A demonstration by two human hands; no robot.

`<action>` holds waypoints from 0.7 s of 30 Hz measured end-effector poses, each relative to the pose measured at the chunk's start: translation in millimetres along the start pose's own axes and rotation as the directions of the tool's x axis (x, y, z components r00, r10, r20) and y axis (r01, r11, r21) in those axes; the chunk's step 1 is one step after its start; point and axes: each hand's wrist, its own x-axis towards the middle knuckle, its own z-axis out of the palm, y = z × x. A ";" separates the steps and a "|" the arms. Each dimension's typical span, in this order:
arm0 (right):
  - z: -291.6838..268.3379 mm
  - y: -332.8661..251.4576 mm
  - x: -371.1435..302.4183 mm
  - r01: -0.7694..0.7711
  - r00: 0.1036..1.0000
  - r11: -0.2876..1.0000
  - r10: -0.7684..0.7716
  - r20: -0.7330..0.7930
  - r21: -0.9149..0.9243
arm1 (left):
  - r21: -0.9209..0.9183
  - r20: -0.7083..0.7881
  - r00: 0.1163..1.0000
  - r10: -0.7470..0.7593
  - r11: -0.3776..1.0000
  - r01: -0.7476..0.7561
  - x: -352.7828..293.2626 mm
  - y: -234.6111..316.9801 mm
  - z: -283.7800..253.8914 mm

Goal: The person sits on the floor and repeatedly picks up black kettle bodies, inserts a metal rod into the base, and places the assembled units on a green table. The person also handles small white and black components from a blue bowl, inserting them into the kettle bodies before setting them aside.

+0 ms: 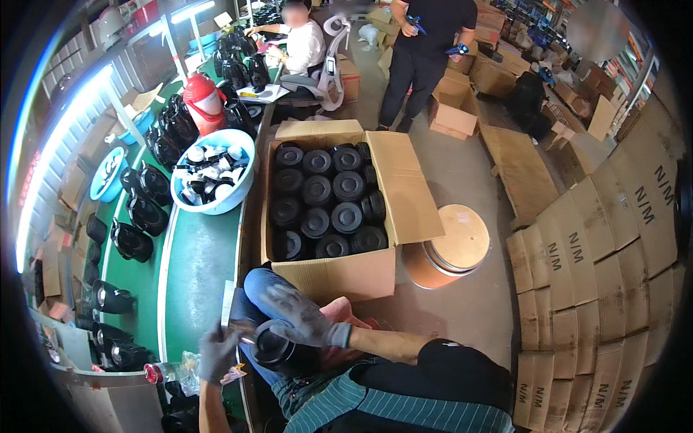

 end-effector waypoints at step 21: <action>-71.6 50.5 199.5 -0.252 0.827 0.968 0.216 -0.519 0.002 | 0.600 -0.704 0.710 0.019 0.550 0.581 82.8 -243.0 -127.5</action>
